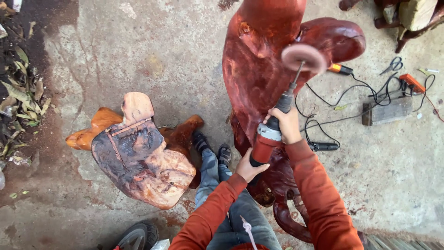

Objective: Polishing and sanding a large wooden sculpture using an angle grinder with a buffing pad.

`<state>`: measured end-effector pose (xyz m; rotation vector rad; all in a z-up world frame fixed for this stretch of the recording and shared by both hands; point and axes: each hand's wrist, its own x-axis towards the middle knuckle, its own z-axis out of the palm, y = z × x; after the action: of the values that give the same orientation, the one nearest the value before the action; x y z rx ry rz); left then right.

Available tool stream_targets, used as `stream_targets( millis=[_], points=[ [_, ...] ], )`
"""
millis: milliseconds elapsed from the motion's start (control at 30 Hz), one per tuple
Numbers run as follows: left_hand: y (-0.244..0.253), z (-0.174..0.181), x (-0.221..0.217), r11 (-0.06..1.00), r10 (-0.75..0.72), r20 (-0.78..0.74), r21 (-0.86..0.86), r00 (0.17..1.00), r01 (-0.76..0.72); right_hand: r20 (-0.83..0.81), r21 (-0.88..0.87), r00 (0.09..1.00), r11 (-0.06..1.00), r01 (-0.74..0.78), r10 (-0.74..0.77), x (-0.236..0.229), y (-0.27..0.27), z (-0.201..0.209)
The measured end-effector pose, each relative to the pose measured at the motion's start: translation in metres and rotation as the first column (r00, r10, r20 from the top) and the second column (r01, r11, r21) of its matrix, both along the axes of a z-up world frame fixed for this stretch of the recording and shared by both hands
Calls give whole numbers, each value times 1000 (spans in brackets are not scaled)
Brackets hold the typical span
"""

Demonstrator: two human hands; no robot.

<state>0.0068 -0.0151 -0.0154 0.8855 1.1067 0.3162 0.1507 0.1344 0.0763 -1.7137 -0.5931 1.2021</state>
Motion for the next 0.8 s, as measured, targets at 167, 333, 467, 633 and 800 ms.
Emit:
stream_targets(
  millis=[167, 333, 467, 633, 800],
  points=[
    [9, -25, -3, 995, 79, -42, -51, 996, -81, -40, -135, 998, 989, -59, 54, -20, 32, -29],
    [49, -30, -12, 982, 181, -3, -53, 984, -181, 11, -149, 993, 982, -118, 121, -37, 72, -28],
    [78, -17, -30, 990, 144, 42, -11, 989, -144, 10, -72, 994, 992, -108, 109, -34, 79, -15],
    [56, -20, -24, 979, 199, 32, -59, 980, -196, -1, -115, 994, 988, -105, 105, -38, 72, -30],
    [13, -23, -2, 944, 317, 28, -102, 948, -312, 62, -220, 968, 949, -224, 243, -68, 60, -14]
  ],
)
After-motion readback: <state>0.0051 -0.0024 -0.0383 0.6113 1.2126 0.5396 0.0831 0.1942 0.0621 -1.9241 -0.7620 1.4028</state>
